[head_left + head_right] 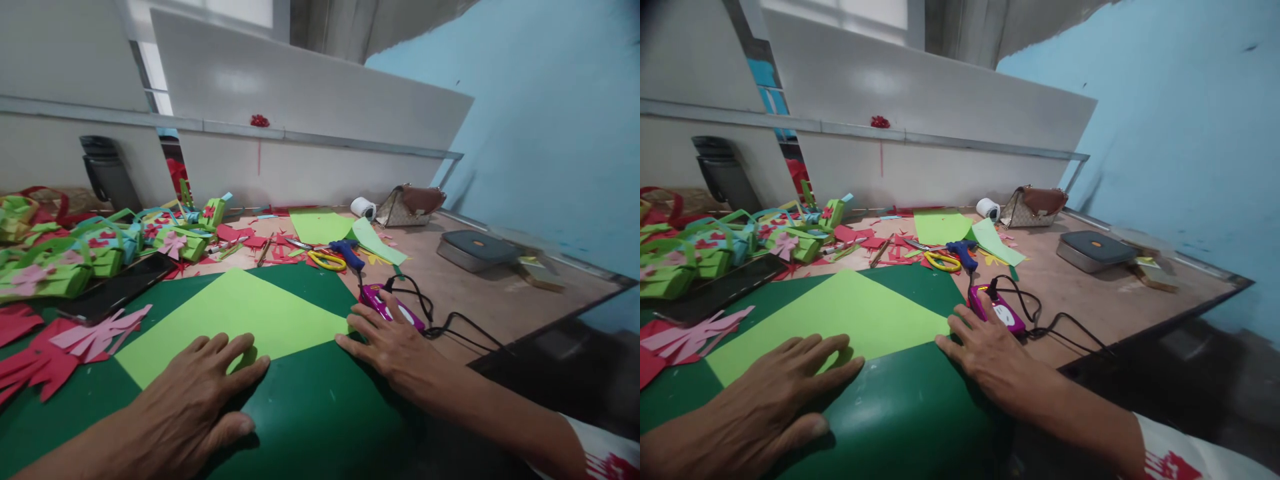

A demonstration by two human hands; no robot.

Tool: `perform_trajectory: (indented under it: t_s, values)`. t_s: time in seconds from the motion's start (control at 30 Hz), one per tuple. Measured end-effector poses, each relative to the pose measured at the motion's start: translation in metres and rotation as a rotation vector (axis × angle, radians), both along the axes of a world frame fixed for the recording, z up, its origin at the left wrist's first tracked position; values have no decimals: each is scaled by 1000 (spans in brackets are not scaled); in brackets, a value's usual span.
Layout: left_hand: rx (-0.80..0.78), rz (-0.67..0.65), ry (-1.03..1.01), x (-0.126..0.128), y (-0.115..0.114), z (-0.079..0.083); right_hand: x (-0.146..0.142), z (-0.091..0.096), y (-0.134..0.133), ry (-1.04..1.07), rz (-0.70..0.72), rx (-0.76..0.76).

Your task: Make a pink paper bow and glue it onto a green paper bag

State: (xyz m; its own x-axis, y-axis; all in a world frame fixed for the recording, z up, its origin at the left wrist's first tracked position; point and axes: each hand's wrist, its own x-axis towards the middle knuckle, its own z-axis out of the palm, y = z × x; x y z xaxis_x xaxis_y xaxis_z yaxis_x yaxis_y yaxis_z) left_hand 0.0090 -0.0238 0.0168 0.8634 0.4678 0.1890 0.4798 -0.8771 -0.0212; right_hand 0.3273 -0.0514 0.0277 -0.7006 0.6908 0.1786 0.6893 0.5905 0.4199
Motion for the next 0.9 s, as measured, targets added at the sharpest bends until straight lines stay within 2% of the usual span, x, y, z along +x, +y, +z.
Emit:
perform_trajectory:
  t_s: [0.13,0.2,0.27,0.4,0.57,0.67,0.8,0.9]
  values:
    - [136,33,-81,-23,-5,-17,11,-5,-3,-10,-41,39]
    - [177,137,-138,-35,-8,-28,15,-7,-5,-4,-43,49]
    - [197,191,-151,-48,-11,-36,18,-9,-6,4,-40,74]
    - [218,171,-108,-69,-14,-47,24,-12,-8,1,-63,144]
    - [200,307,-249,-79,-24,-58,33,-18,-7,-10,-63,181]
    - [180,341,-244,-81,-32,-54,34,-22,-5,18,-49,223]
    - [157,351,-195,-84,-39,-38,33,-27,-2,88,-21,273]
    - [194,288,-134,-87,-39,-27,32,-27,-1,95,8,331]
